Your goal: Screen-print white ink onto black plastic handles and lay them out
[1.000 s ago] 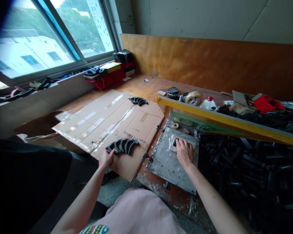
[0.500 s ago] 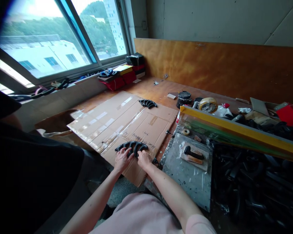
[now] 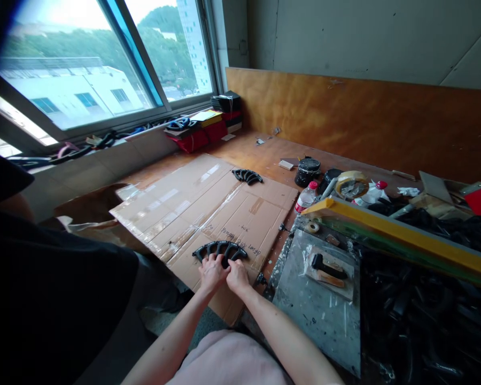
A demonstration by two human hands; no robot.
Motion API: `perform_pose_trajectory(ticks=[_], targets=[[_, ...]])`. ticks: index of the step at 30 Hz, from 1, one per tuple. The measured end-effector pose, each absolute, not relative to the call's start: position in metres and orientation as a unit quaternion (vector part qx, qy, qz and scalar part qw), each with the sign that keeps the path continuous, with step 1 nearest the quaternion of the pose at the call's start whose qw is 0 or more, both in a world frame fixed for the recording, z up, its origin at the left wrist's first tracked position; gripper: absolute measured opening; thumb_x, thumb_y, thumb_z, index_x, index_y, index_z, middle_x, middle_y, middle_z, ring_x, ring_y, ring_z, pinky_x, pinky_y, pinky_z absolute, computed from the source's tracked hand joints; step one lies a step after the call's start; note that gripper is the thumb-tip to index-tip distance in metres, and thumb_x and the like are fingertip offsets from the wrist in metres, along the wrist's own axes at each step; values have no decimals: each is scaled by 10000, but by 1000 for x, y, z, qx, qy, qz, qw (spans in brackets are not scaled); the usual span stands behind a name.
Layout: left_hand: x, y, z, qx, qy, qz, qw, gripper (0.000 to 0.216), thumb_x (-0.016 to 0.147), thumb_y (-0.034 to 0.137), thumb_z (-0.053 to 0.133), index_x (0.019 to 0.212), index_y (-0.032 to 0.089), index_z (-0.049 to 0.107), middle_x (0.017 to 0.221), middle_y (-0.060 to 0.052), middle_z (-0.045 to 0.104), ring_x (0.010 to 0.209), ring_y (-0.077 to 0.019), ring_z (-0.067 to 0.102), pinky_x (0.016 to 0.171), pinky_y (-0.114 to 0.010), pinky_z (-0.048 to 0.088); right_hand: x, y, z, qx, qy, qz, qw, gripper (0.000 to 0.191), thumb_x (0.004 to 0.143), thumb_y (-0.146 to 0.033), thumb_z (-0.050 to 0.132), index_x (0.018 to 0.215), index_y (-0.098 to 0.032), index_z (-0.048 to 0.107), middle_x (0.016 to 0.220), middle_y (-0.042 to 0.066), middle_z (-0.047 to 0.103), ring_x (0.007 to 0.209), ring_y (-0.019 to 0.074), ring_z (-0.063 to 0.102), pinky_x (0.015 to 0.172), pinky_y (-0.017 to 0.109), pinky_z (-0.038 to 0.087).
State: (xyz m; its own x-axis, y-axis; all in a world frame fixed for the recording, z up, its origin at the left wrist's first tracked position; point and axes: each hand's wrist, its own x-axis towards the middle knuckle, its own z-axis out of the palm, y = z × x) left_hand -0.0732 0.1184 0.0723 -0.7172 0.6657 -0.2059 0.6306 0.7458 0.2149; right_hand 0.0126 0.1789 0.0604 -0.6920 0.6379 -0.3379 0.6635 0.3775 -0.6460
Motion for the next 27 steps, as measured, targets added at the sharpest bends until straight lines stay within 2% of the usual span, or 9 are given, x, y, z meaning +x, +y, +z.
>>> perform_pose_trajectory(ticks=[6,12,17,22,27], targets=[[-88,121,71,400,907,67,112,411,744,408,574,1104,221,640,1170,-110,572,1133,-315,442,877,-425,360,5,174,56,406,814,-414,-24,522,784,-29,421,1265,-117,603,1129,141,614,1082,209,591,947,255,423],[-108,130,61,421,898,63,114,385,741,421,572,1064,226,648,1170,-112,572,1084,-305,469,848,-408,354,-5,181,56,420,802,-423,-44,529,774,-5,397,1233,-121,632,1089,143,634,1064,222,601,962,288,436],[-130,140,58,456,881,85,100,415,727,416,603,1099,237,646,1220,-112,557,1136,-302,449,882,-403,349,-17,193,59,406,795,-441,-91,571,736,17,392,1232,-130,635,1095,129,641,1069,212,603,977,283,441],[-180,196,73,475,871,95,87,429,748,437,590,1122,233,638,1191,-111,572,1107,-297,473,871,-403,374,-58,241,65,406,784,-450,-136,642,679,41,395,1254,-137,616,1182,119,629,1156,216,564,1037,317,407],[-234,287,81,471,871,86,108,483,762,511,558,1160,244,609,1229,-114,555,1110,-310,478,848,-411,410,-105,304,68,406,740,-503,-183,738,652,4,459,1361,-198,506,1393,61,507,1234,197,511,1075,335,378]])
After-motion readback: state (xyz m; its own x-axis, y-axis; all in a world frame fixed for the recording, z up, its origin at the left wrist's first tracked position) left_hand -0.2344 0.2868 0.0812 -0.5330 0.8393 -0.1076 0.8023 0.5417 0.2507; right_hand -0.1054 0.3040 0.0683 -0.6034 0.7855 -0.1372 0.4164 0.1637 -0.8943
